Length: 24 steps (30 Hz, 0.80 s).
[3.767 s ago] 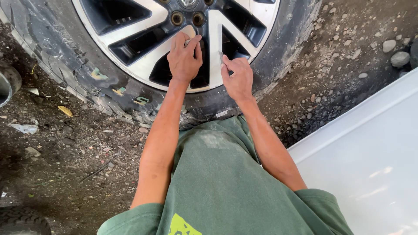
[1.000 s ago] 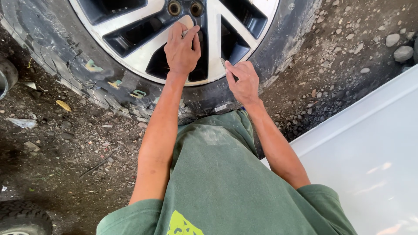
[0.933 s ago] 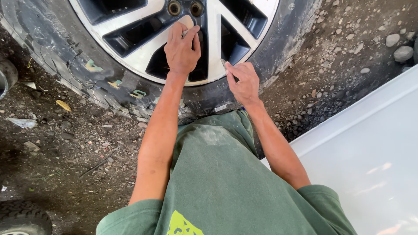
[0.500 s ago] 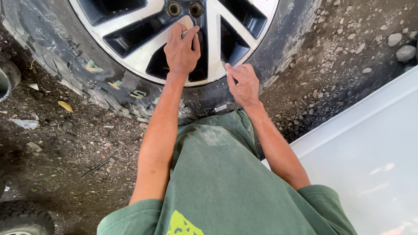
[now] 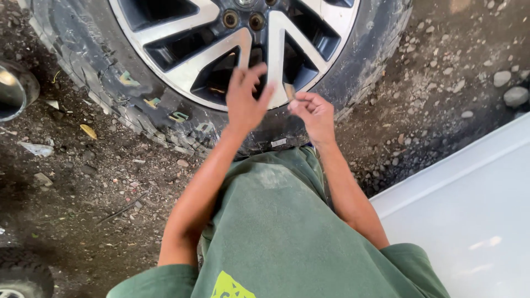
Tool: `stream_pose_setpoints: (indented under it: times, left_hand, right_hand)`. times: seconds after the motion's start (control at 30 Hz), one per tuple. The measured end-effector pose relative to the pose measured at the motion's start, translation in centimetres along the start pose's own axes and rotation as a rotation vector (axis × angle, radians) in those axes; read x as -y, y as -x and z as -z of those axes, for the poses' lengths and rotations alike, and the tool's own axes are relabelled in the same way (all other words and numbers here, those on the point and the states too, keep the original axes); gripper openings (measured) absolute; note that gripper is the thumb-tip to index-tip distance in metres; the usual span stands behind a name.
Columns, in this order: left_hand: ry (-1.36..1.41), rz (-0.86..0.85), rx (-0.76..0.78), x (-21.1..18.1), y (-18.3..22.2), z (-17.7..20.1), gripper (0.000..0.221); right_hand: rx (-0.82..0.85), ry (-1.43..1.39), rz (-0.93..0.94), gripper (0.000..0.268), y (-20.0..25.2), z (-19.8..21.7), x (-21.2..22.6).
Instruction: Masking the spokes of a car wheel with tape in preparation for painting.
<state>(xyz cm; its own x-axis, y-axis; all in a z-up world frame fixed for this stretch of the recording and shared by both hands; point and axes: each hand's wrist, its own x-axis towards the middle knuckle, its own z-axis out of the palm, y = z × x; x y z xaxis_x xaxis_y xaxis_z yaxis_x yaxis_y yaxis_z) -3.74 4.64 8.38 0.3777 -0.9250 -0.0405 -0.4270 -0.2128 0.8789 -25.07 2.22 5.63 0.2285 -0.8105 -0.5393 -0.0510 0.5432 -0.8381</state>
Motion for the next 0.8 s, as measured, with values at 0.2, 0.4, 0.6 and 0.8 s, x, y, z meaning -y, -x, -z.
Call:
stream_pose_setpoints:
  times: [0.2, 0.4, 0.6, 0.8]
  left_hand:
    - [0.662, 0.62, -0.029, 3.5, 6.0, -4.8, 0.024]
    - [0.324, 0.359, -0.298, 5.8, 7.7, -3.4, 0.021]
    - [0.46, 0.549, -0.366, 5.1, 8.9, -4.0, 0.025]
    - [0.35, 0.47, -0.436, 3.5, 8.5, -3.8, 0.028]
  right_hand:
    - [0.276, 0.081, -0.037, 0.024, -1.0, -1.1, -0.7]
    - [0.071, 0.413, 0.071, 0.033, -7.0, -0.5, -0.1]
    - [0.163, 0.603, 0.003, 0.028, -8.6, -1.5, 1.2]
    - [0.313, 0.289, -0.381, 0.025, -11.7, 1.2, -1.4]
